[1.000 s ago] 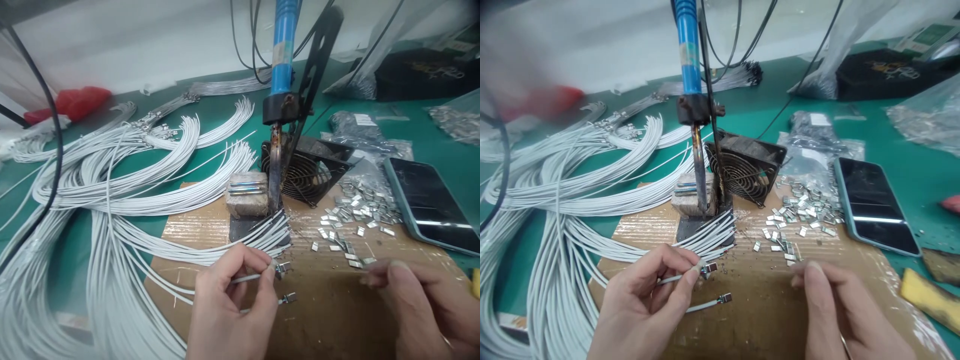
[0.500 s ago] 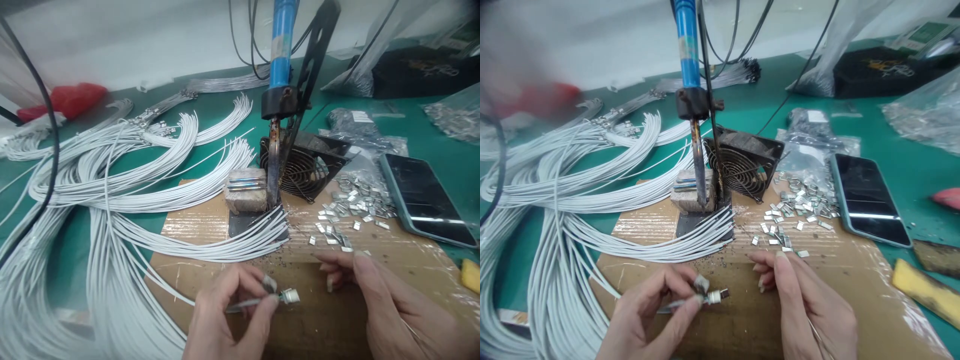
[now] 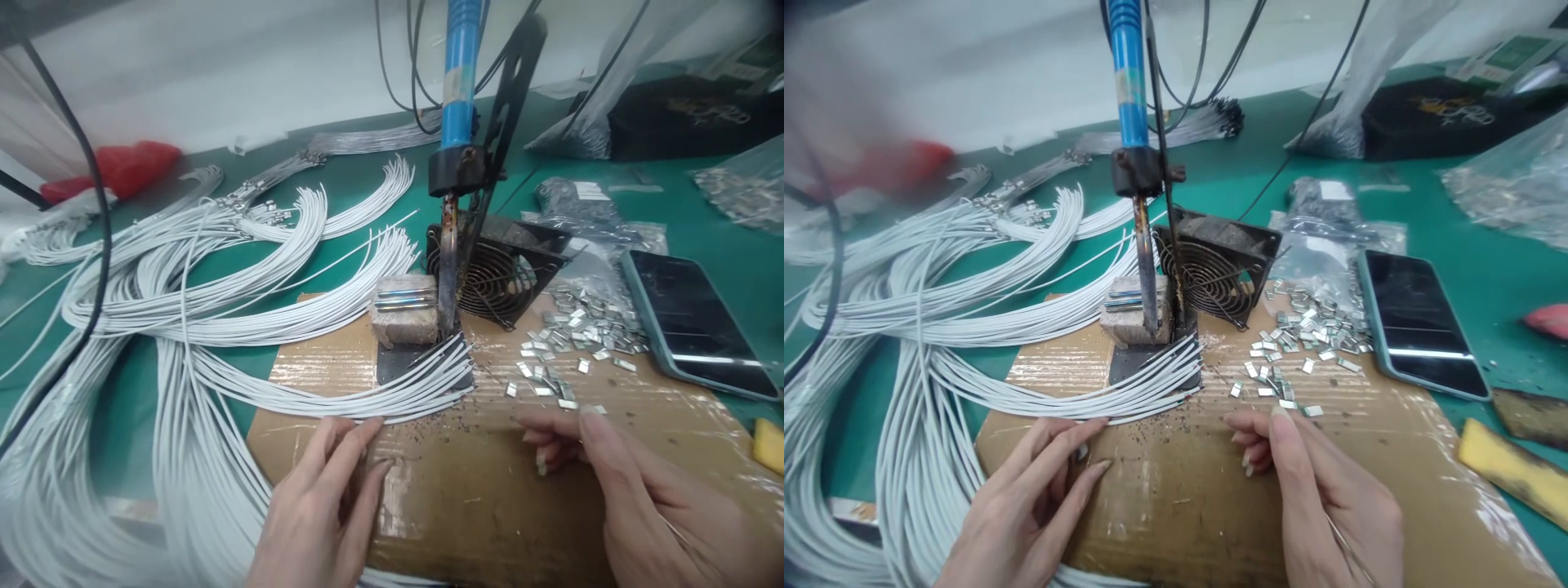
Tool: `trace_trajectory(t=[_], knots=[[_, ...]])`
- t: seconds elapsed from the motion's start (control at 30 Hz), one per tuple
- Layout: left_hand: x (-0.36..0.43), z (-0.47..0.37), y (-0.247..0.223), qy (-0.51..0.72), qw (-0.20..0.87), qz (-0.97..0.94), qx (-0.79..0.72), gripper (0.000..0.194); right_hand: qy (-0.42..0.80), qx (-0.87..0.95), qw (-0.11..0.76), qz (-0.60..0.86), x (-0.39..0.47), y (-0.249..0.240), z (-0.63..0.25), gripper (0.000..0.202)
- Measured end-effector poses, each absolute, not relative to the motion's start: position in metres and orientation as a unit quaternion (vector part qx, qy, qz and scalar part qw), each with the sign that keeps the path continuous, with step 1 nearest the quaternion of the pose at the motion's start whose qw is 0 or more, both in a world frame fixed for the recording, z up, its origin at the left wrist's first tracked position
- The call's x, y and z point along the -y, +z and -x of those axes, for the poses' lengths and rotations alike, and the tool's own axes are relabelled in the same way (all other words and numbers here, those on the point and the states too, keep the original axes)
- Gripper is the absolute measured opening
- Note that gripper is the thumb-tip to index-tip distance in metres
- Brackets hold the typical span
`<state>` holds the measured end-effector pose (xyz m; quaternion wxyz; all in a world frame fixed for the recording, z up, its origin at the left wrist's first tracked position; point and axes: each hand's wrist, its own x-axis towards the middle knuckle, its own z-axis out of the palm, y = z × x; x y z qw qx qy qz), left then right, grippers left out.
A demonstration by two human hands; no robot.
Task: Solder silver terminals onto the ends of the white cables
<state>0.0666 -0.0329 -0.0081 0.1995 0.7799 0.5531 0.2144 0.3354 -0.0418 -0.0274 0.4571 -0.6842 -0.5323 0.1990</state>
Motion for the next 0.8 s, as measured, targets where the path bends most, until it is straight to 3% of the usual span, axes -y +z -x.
trace_trajectory(t=[0.17,0.37,0.47,0.57,0.67,0.8], knots=[[0.016,-0.081,-0.009,0.217,0.225,-0.796,-0.519,0.012,0.200,0.534,0.451,0.687,0.043,-0.020,-0.336,0.039],[0.006,-0.076,0.007,0.243,0.289,-0.794,-0.477,0.015,0.203,0.583,0.423,0.663,0.038,-0.015,-0.329,0.033],[0.004,-0.066,0.010,0.252,0.345,-0.785,-0.448,0.016,0.311,0.586,0.410,0.627,0.035,-0.010,-0.313,0.033],[0.004,-0.061,0.007,0.281,0.371,-0.767,-0.442,0.016,0.442,0.587,0.343,0.585,0.033,-0.005,-0.296,0.041],[0.006,-0.060,0.003,0.287,0.390,-0.757,-0.438,0.015,0.471,0.606,0.290,0.571,0.029,-0.004,-0.287,0.043],[0.005,-0.063,0.003,0.246,0.405,-0.746,-0.468,0.010,0.466,0.633,0.283,0.550,0.030,-0.007,-0.285,0.044]])
